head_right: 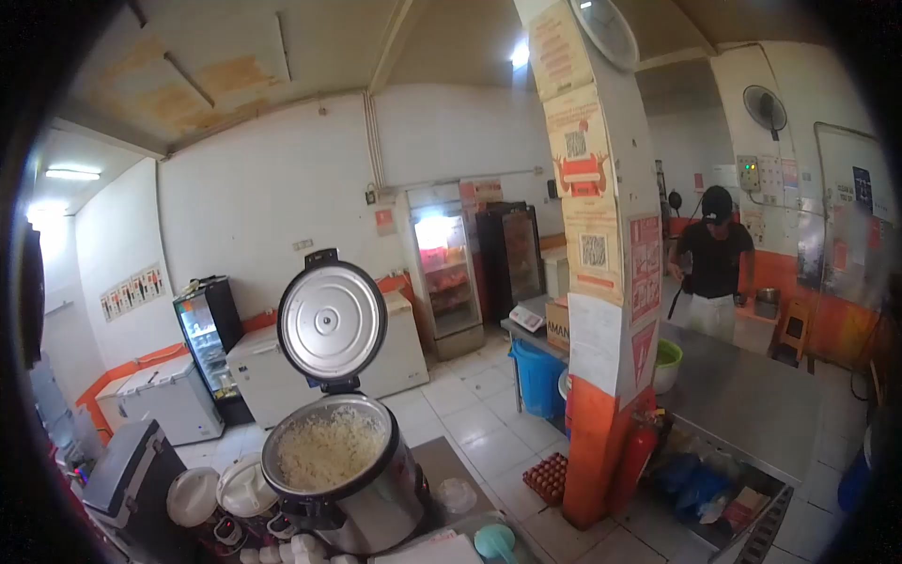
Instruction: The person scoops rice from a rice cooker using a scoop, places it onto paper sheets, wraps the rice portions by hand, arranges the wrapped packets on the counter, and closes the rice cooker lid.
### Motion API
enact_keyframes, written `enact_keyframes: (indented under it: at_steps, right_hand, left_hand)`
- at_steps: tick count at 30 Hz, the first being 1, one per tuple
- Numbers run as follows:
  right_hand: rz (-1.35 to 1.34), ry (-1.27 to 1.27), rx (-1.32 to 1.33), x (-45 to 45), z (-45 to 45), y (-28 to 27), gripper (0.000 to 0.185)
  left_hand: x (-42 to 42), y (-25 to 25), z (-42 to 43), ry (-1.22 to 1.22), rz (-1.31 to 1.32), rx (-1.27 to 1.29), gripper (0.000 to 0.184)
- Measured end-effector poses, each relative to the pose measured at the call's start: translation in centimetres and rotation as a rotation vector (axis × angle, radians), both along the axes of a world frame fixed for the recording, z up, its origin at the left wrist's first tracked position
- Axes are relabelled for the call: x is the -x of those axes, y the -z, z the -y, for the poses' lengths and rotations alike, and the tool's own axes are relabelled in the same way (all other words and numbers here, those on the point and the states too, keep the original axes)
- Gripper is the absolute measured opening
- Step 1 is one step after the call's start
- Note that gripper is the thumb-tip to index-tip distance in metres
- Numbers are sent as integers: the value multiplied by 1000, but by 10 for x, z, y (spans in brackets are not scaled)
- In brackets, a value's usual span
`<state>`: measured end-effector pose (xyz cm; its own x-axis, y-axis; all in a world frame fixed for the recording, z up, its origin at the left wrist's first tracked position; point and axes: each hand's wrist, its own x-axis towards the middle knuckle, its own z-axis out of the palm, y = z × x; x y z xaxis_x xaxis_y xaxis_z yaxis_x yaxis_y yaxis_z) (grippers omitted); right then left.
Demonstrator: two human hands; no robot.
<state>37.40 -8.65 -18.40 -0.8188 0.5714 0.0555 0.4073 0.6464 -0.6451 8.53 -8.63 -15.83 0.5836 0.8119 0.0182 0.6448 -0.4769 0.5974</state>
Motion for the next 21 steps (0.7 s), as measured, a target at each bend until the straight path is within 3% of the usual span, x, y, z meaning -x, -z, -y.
enact_keyframes:
  at_steps: [1,3,5,6,7,8,9,10,11,13,14,15,16,19,21]
  right_hand:
    - [-8,-3,32,2,-6,23,31]
    - [74,18,249,10,1,83,14]
    - [-54,77,270,10,22,60,14]
    - [-37,169,415,13,26,68,12]
    - [-3,249,327,16,33,55,12]
    - [-33,272,327,16,38,45,13]
    - [33,261,313,14,42,37,16]
    - [27,321,267,16,48,42,21]
    - [53,260,257,14,51,14,26]
    - [-9,153,-54,7,53,22,26]
    - [-58,184,-63,8,52,24,23]
    - [-107,222,-84,8,53,26,21]
    - [-104,200,-64,9,53,24,21]
    - [-45,219,9,11,34,6,16]
    - [85,308,220,13,25,0,19]
  left_hand:
    - [0,18,-9,39,-110,-27,18]
    - [-2,63,-4,135,-320,-24,25]
    - [11,124,68,249,-513,25,33]
    - [-14,47,87,79,-426,-60,28]
    - [-22,29,89,76,-459,-12,29]
    - [-18,60,86,126,-441,-118,29]
    - [-28,53,87,81,-549,-12,27]
    - [-27,40,96,41,-247,-106,30]
    - [-30,33,98,-85,-94,-9,34]
    - [-27,45,94,-66,-14,-42,32]
    - [-24,47,90,-35,45,-91,25]
    - [-23,53,85,101,-260,-139,17]
    - [-26,43,88,-115,-129,-77,12]
    - [-25,21,87,-306,83,28,11]
    - [-22,21,78,-305,80,35,15]
